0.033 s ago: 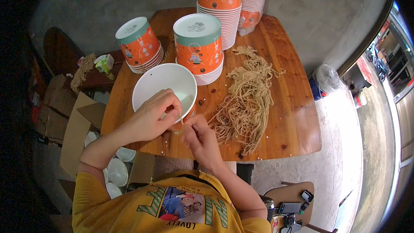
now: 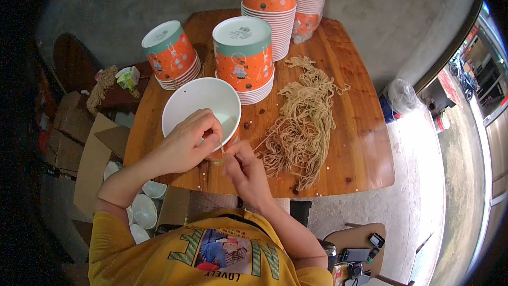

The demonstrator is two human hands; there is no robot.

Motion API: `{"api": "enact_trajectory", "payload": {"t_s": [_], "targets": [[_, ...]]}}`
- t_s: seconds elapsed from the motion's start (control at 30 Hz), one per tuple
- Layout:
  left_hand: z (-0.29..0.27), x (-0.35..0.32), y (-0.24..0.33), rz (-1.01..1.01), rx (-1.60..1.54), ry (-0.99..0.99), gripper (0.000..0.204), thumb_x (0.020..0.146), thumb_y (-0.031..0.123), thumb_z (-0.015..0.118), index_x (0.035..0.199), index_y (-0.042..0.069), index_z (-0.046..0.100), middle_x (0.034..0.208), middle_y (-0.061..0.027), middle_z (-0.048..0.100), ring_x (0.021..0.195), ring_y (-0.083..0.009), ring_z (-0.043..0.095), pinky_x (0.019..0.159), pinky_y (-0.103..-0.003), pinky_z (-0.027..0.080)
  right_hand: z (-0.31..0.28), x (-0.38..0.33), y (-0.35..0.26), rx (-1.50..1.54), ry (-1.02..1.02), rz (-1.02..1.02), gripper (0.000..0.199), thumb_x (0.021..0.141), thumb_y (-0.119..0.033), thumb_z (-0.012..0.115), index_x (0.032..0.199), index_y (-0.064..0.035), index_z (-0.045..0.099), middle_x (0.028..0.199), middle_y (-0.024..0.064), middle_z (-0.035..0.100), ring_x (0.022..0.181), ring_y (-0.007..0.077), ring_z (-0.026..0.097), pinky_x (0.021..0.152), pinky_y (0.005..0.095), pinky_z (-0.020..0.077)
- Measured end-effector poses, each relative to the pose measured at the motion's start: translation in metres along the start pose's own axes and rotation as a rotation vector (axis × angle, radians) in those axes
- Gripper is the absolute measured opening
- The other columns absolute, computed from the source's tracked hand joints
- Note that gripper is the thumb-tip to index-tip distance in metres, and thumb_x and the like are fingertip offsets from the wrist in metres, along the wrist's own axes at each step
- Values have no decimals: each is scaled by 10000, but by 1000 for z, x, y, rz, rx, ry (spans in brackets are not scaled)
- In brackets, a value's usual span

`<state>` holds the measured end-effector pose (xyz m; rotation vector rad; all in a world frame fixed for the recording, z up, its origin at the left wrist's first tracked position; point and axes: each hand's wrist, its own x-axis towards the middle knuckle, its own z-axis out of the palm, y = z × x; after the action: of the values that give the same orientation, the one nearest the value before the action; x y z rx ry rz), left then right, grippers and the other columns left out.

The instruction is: Thread rubber bands through pre-drilled holes in paper bowls for final packaging.

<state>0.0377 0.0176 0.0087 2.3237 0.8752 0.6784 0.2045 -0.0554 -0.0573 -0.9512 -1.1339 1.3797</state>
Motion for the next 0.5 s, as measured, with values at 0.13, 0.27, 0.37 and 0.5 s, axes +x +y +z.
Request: {"api": "enact_trajectory", "payload": {"t_s": [0.13,0.27,0.37,0.5], "targets": [[4,1,-1,95,80,65,95,858,17,557,877,33,466,875,-111,511,839,-307,512,746,-402,436,3,1,7,11,-34,-34,54,986,-81,483,938,-61,466,745,-42,443,688,33,411,625,199,346],[5,-1,-2,160,180,112,112,852,23,576,898,32,473,877,-116,505,837,-314,508,745,-405,435,8,4,18,46,-52,-75,51,983,-68,484,935,-73,467,767,-50,433,688,28,394,616,196,340],[-3,-8,-5,169,186,104,144,830,30,603,929,37,499,900,-112,519,861,-312,519,769,-411,428,15,4,15,102,-3,-61,29,972,-75,466,947,-81,477,727,-46,456,661,31,412,600,192,337],[-14,-27,0,151,262,99,186,804,40,636,957,49,530,920,-102,541,897,-300,533,803,-412,422,18,0,14,117,30,1,32,1002,-89,492,989,-60,499,795,-47,467,704,18,432,628,187,363]]}}
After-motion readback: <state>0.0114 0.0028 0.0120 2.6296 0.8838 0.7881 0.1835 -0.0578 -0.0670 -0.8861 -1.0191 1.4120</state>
